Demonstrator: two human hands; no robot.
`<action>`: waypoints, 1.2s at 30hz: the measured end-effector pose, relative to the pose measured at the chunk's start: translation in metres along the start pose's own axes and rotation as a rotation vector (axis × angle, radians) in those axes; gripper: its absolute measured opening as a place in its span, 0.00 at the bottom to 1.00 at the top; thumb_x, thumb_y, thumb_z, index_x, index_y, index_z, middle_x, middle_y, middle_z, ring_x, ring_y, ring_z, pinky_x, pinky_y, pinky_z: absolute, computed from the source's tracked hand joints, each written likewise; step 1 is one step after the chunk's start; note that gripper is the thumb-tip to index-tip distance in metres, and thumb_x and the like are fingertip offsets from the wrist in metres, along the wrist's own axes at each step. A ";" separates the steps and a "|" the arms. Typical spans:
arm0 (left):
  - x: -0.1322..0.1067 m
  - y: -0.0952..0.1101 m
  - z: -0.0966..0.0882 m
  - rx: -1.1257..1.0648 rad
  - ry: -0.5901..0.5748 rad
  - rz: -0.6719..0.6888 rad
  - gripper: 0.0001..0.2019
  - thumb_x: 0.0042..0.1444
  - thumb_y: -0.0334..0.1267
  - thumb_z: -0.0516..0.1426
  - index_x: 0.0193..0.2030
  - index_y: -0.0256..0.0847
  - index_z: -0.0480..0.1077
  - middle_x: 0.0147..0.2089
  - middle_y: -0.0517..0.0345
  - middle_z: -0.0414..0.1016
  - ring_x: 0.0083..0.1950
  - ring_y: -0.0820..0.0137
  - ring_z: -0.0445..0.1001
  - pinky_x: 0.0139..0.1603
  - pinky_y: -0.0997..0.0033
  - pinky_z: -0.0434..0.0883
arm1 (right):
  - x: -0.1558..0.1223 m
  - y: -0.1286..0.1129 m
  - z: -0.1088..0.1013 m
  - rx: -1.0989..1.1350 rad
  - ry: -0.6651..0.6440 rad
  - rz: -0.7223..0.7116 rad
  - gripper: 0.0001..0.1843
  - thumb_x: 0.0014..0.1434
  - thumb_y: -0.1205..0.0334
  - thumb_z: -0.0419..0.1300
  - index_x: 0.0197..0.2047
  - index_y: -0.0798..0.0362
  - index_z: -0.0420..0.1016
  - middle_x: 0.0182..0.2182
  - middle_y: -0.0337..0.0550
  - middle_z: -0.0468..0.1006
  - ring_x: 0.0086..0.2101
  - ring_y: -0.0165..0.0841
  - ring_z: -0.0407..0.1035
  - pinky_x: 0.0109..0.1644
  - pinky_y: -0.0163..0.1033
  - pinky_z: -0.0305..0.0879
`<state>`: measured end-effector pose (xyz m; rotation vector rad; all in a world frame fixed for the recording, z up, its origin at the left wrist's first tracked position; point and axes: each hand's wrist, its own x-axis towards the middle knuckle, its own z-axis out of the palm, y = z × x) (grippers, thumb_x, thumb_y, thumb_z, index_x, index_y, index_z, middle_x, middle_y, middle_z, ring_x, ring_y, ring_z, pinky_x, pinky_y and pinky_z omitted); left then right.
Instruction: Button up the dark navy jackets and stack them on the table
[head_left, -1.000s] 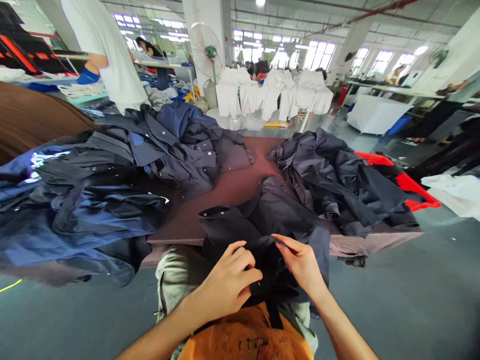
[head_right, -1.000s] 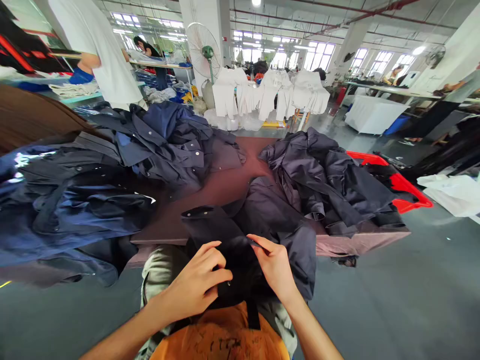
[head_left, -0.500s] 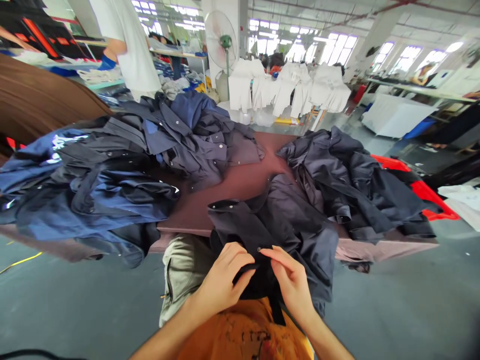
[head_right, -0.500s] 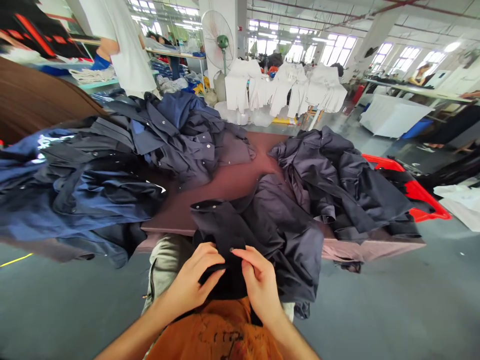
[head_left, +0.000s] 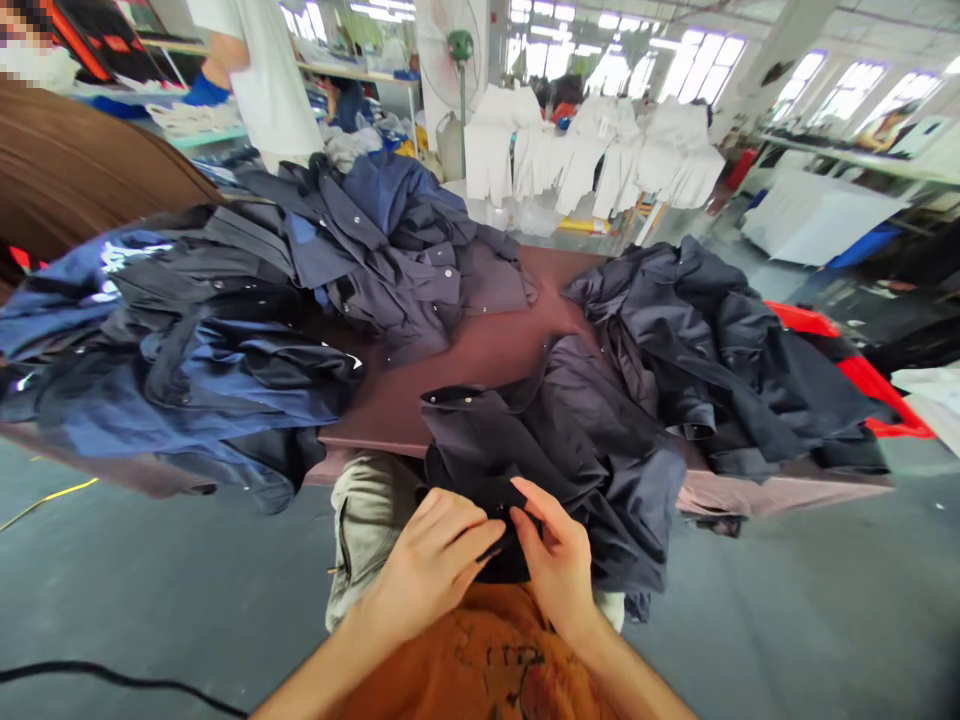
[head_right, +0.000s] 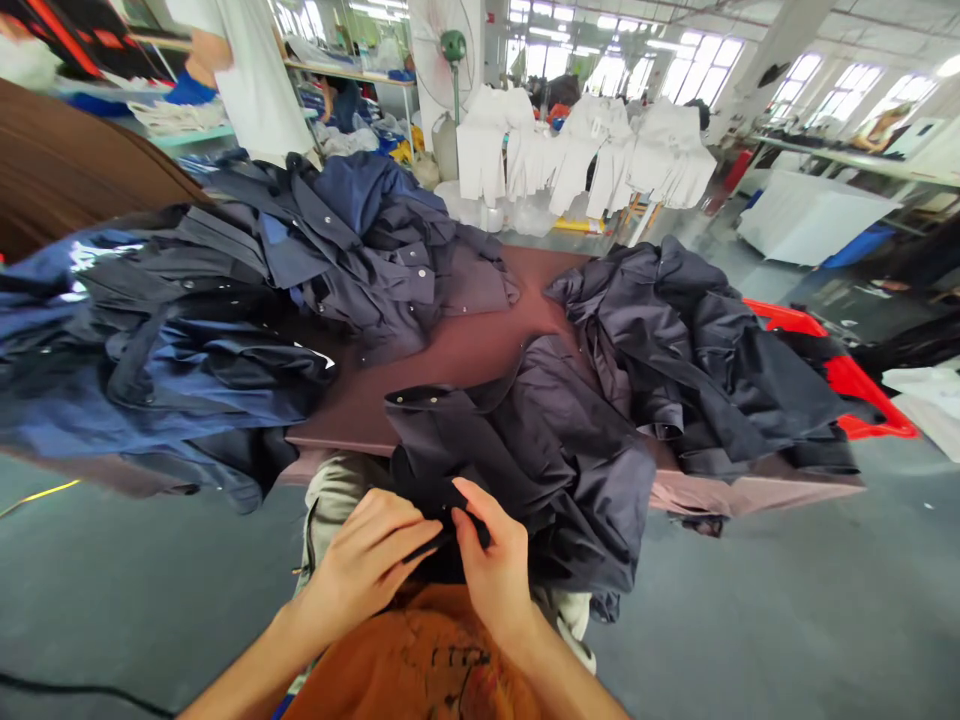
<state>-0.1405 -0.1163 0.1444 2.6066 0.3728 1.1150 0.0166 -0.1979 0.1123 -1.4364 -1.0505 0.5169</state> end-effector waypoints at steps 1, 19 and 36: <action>0.001 -0.003 -0.001 -0.001 -0.014 -0.021 0.08 0.65 0.27 0.57 0.48 0.38 0.71 0.39 0.55 0.75 0.41 0.68 0.70 0.45 0.66 0.67 | 0.000 -0.001 -0.002 0.002 -0.040 -0.011 0.17 0.63 0.67 0.61 0.53 0.43 0.81 0.48 0.39 0.83 0.46 0.31 0.79 0.53 0.34 0.76; -0.001 -0.019 -0.004 -0.055 -0.243 -0.090 0.13 0.60 0.35 0.62 0.51 0.39 0.67 0.45 0.50 0.74 0.47 0.61 0.71 0.48 0.59 0.72 | -0.010 -0.035 -0.023 -0.249 -0.346 -0.374 0.27 0.67 0.75 0.51 0.66 0.47 0.65 0.46 0.46 0.80 0.44 0.35 0.75 0.49 0.41 0.75; -0.016 -0.030 0.043 -0.188 -0.242 -0.144 0.02 0.62 0.33 0.55 0.41 0.40 0.65 0.37 0.55 0.72 0.41 0.64 0.70 0.51 0.58 0.72 | -0.018 -0.009 -0.004 -0.349 -0.195 -0.114 0.18 0.67 0.69 0.48 0.54 0.52 0.74 0.48 0.48 0.81 0.46 0.36 0.77 0.51 0.42 0.76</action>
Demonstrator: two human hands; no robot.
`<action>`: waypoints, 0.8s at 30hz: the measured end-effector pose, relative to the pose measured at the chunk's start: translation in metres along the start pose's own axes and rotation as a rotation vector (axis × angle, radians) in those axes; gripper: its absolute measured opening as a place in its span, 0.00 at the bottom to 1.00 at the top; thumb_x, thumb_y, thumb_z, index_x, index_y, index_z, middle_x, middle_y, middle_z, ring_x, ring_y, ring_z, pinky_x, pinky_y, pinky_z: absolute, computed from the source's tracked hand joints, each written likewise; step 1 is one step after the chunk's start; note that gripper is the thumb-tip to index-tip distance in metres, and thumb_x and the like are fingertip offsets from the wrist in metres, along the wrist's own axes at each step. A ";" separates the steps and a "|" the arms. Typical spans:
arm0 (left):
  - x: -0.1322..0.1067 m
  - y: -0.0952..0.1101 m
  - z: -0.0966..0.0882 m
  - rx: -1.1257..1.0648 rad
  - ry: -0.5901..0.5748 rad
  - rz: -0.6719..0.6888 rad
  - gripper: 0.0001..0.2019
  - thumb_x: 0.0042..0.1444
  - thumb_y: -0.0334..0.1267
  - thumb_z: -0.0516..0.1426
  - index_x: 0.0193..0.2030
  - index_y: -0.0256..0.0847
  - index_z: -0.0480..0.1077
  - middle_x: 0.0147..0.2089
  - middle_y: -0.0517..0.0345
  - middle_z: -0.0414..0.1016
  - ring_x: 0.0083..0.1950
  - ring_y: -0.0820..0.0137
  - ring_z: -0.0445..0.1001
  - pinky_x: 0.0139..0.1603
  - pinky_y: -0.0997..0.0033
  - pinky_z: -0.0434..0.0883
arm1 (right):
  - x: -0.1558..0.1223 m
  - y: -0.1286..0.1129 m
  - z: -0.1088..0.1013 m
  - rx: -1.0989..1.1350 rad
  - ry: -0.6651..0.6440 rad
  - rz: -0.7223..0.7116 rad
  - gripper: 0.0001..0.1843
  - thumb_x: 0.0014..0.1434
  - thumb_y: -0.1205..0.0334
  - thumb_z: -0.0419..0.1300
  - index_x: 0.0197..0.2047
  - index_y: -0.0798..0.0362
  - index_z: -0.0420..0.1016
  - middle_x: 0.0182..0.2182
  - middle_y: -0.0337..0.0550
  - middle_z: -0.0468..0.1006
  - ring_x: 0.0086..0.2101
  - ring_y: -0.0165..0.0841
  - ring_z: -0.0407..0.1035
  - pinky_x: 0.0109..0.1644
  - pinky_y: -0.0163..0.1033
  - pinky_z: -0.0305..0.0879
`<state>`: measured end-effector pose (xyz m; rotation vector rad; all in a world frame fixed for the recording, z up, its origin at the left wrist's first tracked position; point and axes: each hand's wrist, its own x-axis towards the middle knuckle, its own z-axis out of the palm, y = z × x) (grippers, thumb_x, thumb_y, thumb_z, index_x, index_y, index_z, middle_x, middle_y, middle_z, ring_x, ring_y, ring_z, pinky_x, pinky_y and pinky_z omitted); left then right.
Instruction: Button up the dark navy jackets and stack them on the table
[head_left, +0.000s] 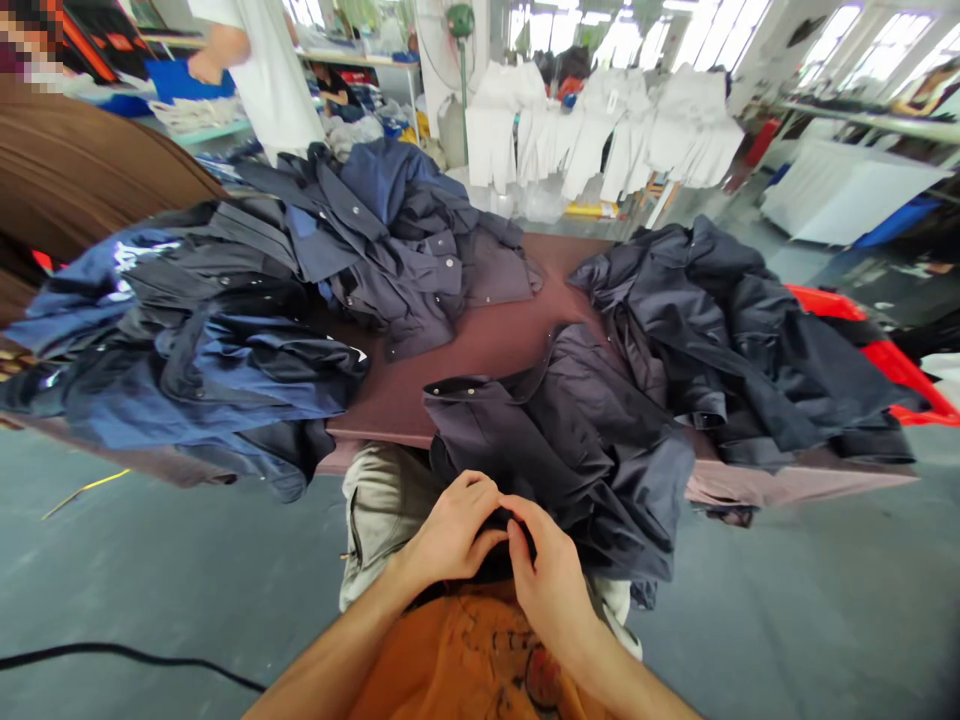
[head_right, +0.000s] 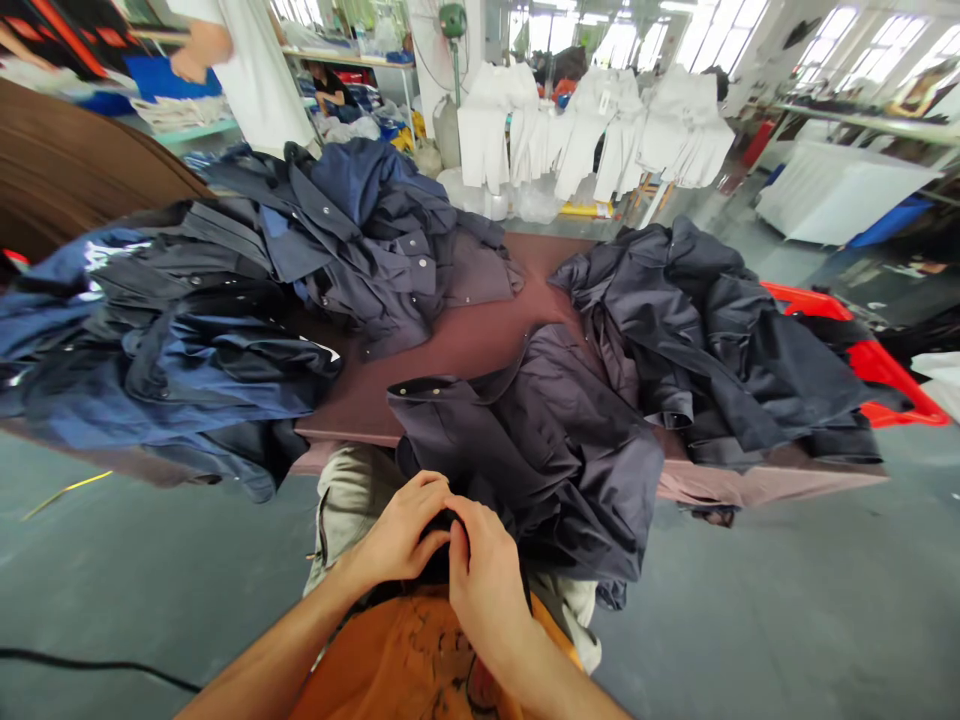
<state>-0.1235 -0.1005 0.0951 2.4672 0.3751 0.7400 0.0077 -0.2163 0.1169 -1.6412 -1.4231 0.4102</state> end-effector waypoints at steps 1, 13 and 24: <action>0.000 -0.002 0.002 0.013 0.012 0.006 0.02 0.62 0.33 0.55 0.41 0.40 0.65 0.36 0.55 0.72 0.41 0.64 0.70 0.52 0.56 0.72 | 0.000 0.001 0.001 0.015 0.015 0.030 0.17 0.67 0.68 0.48 0.53 0.52 0.75 0.48 0.48 0.82 0.47 0.36 0.77 0.52 0.41 0.76; -0.005 -0.006 0.018 0.049 0.161 0.072 0.06 0.60 0.33 0.53 0.44 0.40 0.67 0.34 0.57 0.73 0.35 0.67 0.72 0.54 0.52 0.73 | 0.005 -0.001 0.001 0.195 0.044 0.229 0.15 0.65 0.63 0.53 0.48 0.51 0.79 0.45 0.46 0.84 0.44 0.37 0.79 0.49 0.39 0.76; -0.005 0.013 0.015 -0.190 0.117 -0.012 0.09 0.67 0.41 0.53 0.47 0.40 0.69 0.39 0.50 0.75 0.46 0.60 0.73 0.53 0.55 0.75 | -0.008 -0.005 -0.007 0.036 0.072 0.092 0.16 0.68 0.64 0.51 0.50 0.52 0.78 0.45 0.46 0.84 0.43 0.36 0.80 0.48 0.38 0.77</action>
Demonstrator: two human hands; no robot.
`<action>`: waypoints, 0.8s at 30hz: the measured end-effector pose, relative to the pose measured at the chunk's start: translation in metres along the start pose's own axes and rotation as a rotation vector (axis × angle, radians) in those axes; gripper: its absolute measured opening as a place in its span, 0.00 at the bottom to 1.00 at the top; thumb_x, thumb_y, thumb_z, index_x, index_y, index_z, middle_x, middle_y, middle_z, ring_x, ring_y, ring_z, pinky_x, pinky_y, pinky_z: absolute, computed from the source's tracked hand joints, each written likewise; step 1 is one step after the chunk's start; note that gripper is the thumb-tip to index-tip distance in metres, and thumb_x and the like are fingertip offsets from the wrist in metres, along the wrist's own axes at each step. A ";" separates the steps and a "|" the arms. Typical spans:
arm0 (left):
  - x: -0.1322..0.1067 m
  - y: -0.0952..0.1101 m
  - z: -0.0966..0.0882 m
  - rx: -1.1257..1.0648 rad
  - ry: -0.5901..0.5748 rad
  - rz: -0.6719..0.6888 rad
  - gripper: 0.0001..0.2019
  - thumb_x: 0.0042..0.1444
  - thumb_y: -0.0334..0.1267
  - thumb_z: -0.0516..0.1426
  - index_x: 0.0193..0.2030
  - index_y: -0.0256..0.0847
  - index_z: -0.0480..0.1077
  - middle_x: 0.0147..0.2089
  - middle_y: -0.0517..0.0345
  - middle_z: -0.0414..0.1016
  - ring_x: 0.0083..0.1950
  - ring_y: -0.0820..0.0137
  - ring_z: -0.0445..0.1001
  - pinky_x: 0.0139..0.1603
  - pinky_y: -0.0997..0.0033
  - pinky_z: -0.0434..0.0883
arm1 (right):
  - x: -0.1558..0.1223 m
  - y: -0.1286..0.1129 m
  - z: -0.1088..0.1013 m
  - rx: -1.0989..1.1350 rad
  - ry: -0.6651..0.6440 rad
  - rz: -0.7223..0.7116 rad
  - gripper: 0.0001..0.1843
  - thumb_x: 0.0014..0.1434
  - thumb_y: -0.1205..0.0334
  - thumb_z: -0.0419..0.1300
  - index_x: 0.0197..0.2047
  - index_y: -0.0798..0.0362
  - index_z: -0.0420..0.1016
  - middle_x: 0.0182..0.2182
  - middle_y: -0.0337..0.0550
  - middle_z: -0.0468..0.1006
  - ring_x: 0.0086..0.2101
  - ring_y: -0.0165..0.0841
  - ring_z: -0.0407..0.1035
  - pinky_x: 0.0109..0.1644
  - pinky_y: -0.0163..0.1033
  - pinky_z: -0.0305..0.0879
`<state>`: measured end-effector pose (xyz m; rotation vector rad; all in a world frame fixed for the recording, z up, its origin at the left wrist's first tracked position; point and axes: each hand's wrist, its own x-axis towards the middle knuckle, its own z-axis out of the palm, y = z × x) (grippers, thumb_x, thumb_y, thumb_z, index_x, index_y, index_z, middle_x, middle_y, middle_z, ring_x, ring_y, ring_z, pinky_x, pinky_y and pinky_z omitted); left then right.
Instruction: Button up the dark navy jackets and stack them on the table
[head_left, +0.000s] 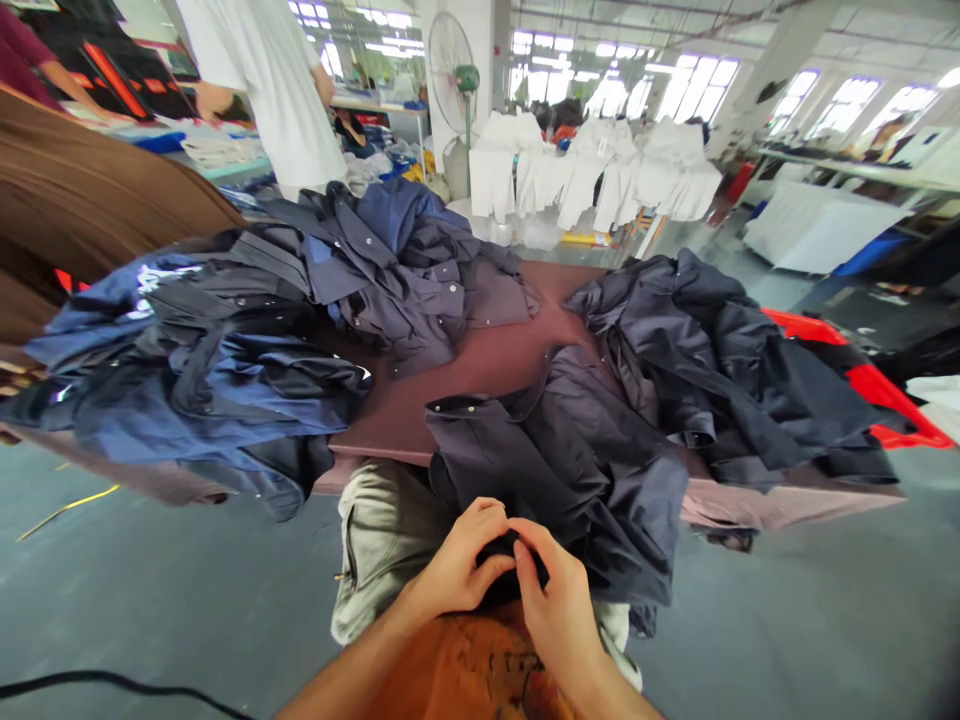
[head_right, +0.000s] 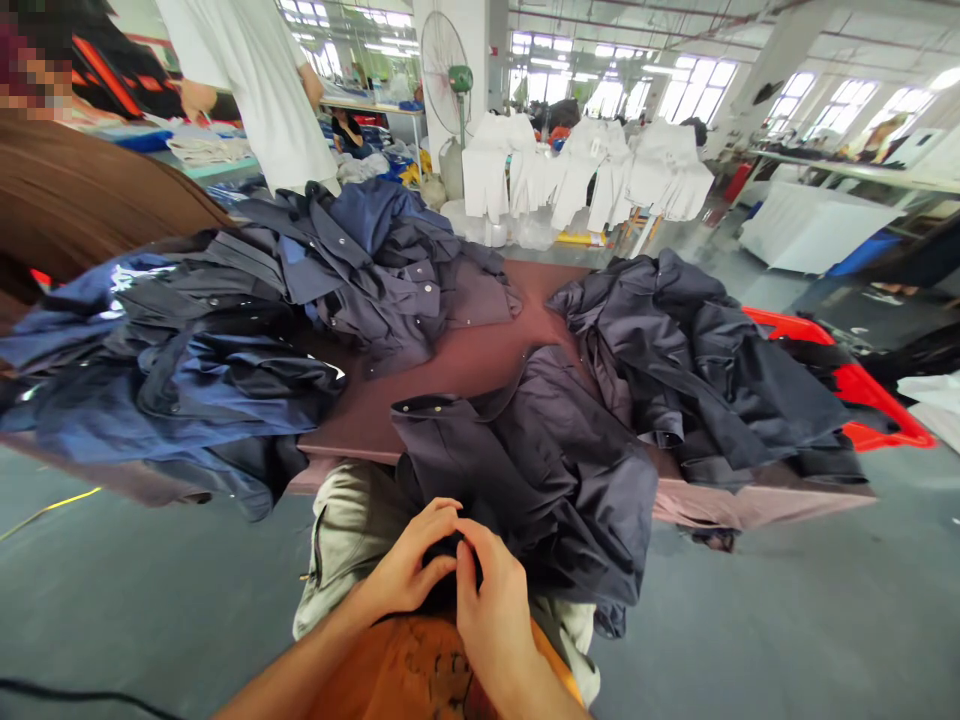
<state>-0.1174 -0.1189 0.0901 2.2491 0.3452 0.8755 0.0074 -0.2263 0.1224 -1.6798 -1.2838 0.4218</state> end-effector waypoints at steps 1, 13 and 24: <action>0.000 0.002 -0.001 -0.011 -0.005 -0.013 0.10 0.67 0.42 0.53 0.47 0.40 0.69 0.40 0.49 0.75 0.47 0.60 0.74 0.54 0.55 0.74 | -0.001 0.000 0.000 -0.027 0.010 -0.035 0.16 0.68 0.65 0.51 0.50 0.52 0.78 0.45 0.47 0.84 0.43 0.36 0.80 0.47 0.38 0.78; -0.003 -0.007 0.004 0.094 -0.045 -0.048 0.07 0.63 0.36 0.56 0.47 0.41 0.68 0.39 0.53 0.76 0.43 0.62 0.75 0.59 0.51 0.73 | 0.001 0.010 0.005 -0.012 0.003 0.023 0.17 0.67 0.63 0.50 0.49 0.52 0.79 0.44 0.48 0.84 0.42 0.39 0.80 0.47 0.41 0.78; 0.001 -0.009 0.007 0.188 0.029 0.058 0.05 0.62 0.33 0.55 0.45 0.39 0.67 0.32 0.57 0.73 0.33 0.67 0.74 0.62 0.42 0.70 | 0.015 0.016 -0.001 0.383 -0.005 0.387 0.18 0.59 0.50 0.61 0.44 0.54 0.82 0.41 0.50 0.85 0.41 0.42 0.80 0.45 0.43 0.78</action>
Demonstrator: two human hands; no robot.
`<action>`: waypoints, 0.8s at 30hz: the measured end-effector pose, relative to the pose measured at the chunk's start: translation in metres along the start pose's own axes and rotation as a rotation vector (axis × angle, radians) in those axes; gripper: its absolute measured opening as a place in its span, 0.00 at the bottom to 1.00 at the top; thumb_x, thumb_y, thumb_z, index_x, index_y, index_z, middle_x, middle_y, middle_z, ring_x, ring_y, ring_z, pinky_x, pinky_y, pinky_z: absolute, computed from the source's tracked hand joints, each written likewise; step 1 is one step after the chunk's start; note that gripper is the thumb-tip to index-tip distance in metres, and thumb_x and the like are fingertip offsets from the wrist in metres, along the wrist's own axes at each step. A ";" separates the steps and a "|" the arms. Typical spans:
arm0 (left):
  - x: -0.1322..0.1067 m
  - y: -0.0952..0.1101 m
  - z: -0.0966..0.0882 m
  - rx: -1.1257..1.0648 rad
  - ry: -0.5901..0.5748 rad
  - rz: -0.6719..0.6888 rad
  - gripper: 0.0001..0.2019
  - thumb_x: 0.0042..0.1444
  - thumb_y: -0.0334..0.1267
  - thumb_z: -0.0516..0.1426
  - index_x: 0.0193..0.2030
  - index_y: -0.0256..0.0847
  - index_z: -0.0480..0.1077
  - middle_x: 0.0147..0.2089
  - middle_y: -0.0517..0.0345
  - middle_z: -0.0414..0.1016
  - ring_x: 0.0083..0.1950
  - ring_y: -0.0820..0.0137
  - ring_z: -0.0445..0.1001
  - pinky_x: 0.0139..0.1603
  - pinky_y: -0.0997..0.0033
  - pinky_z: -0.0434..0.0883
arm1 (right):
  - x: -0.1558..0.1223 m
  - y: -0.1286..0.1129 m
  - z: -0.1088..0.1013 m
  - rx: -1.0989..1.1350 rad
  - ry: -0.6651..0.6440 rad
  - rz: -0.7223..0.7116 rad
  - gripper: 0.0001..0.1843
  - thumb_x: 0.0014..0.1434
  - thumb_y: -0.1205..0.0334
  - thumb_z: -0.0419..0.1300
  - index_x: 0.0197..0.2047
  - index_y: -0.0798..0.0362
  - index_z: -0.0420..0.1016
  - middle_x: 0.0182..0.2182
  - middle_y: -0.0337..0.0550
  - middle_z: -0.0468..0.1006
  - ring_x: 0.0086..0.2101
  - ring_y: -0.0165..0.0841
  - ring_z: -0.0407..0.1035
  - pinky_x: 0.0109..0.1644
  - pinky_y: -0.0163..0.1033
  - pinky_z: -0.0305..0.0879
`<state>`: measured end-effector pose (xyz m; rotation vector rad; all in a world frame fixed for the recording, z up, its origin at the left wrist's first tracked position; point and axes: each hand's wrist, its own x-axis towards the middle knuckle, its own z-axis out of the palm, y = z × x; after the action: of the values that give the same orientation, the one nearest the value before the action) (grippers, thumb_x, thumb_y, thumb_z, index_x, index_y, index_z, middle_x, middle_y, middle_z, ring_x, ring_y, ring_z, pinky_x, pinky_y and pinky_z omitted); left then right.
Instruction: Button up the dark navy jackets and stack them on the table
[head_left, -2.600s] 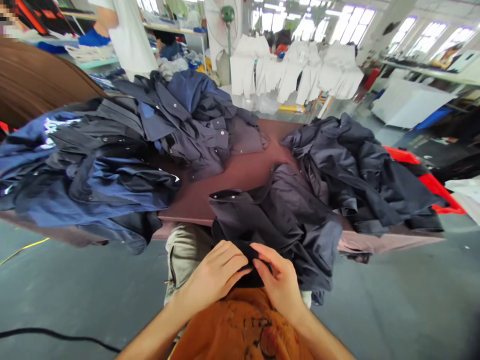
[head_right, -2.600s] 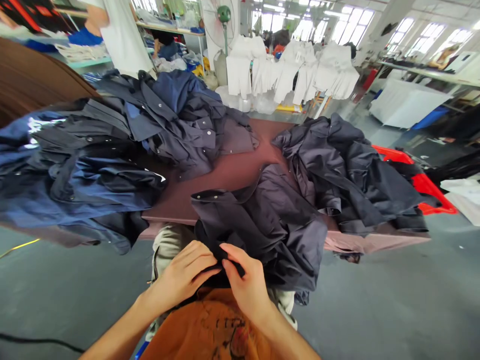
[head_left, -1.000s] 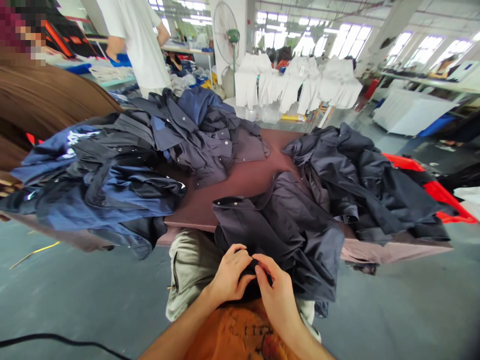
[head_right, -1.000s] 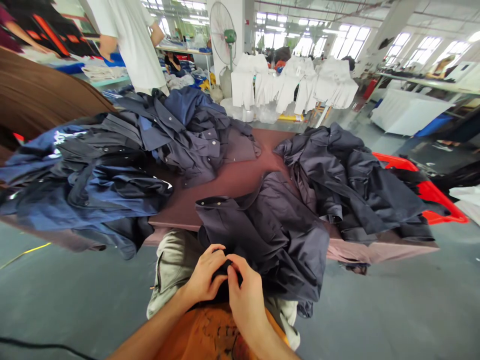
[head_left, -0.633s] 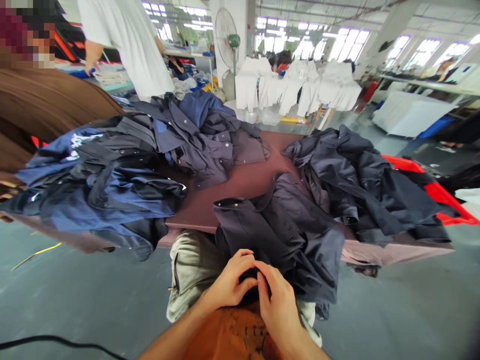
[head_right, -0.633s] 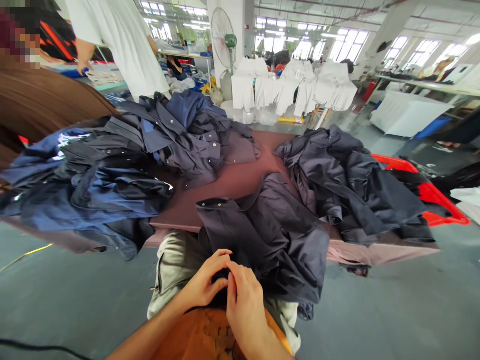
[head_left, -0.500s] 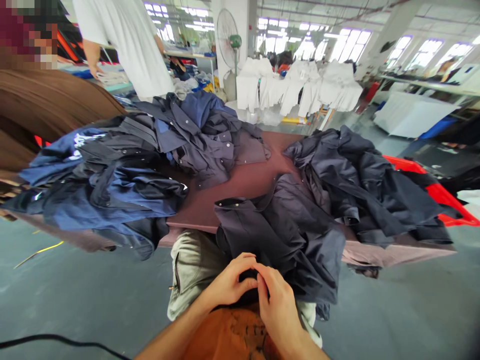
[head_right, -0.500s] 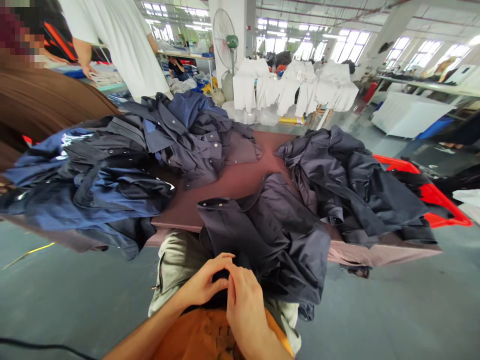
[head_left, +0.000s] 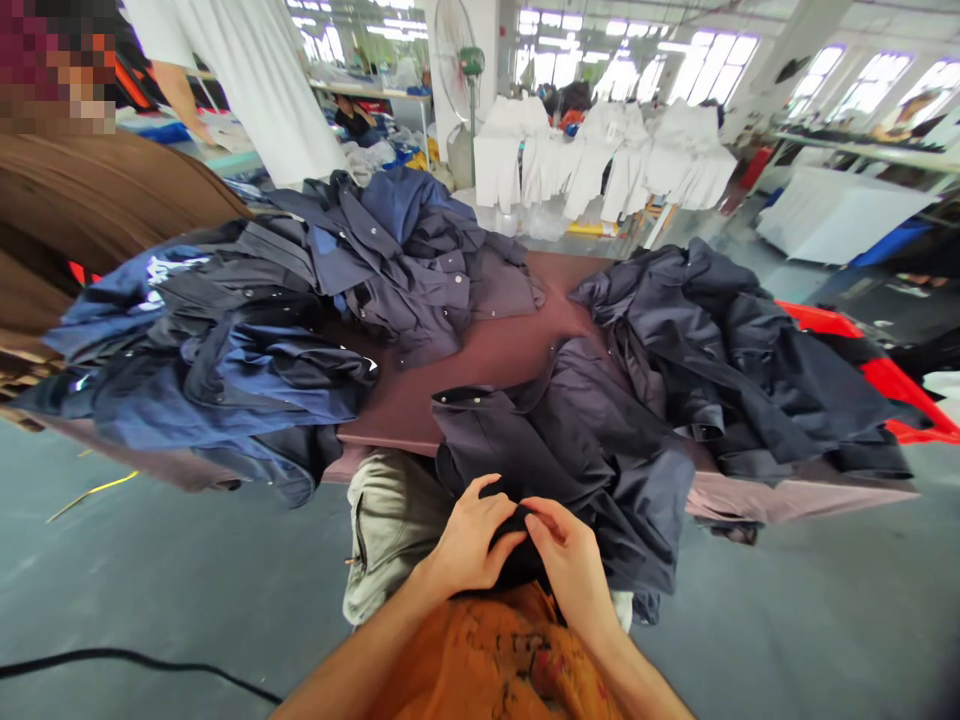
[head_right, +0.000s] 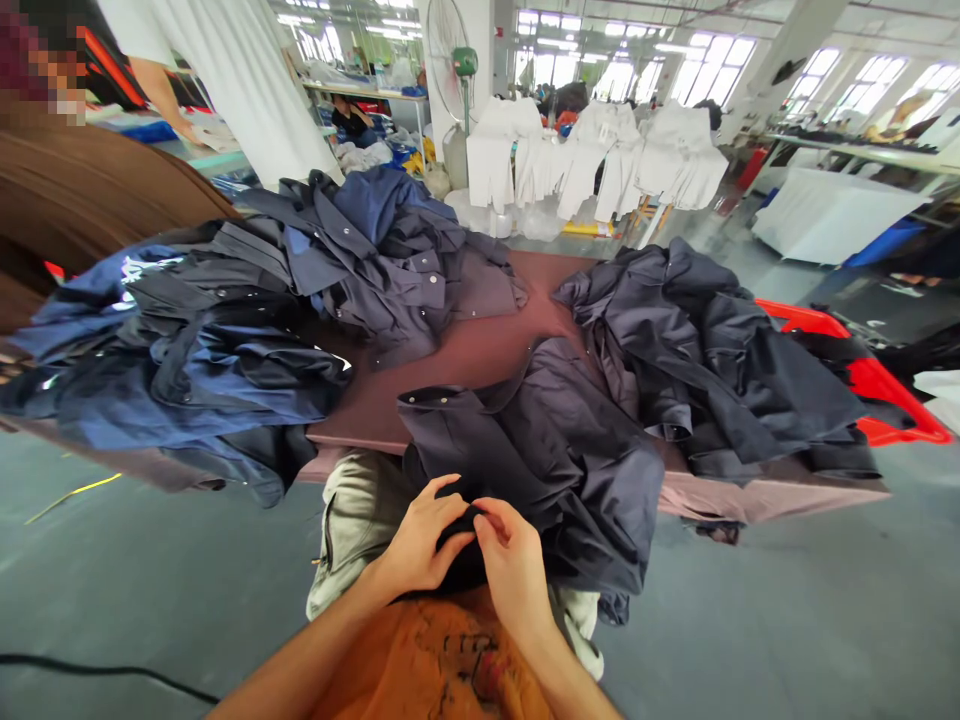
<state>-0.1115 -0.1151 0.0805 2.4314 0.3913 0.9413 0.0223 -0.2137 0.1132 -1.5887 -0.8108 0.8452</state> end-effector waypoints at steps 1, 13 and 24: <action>-0.003 -0.001 0.001 -0.051 -0.008 -0.038 0.05 0.63 0.34 0.55 0.45 0.39 0.68 0.34 0.55 0.75 0.36 0.65 0.76 0.62 0.43 0.71 | -0.001 -0.001 0.000 0.019 -0.007 0.014 0.18 0.58 0.50 0.62 0.44 0.55 0.82 0.41 0.50 0.84 0.41 0.42 0.80 0.46 0.43 0.78; -0.001 -0.003 0.002 -0.112 0.004 -0.071 0.07 0.63 0.36 0.56 0.47 0.40 0.68 0.37 0.54 0.76 0.42 0.63 0.78 0.64 0.44 0.70 | -0.006 -0.014 -0.004 0.020 -0.033 0.087 0.19 0.58 0.50 0.62 0.46 0.55 0.81 0.41 0.51 0.83 0.41 0.41 0.78 0.48 0.44 0.76; 0.011 0.010 -0.036 0.188 0.083 0.111 0.07 0.64 0.40 0.59 0.41 0.40 0.67 0.33 0.60 0.75 0.34 0.70 0.74 0.58 0.54 0.71 | -0.020 -0.017 0.004 0.083 0.033 -0.062 0.14 0.63 0.58 0.61 0.51 0.49 0.72 0.38 0.42 0.80 0.40 0.31 0.77 0.46 0.34 0.76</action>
<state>-0.1274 -0.1059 0.1153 2.6128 0.3937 1.1006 0.0077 -0.2259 0.1319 -1.4931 -0.7875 0.7968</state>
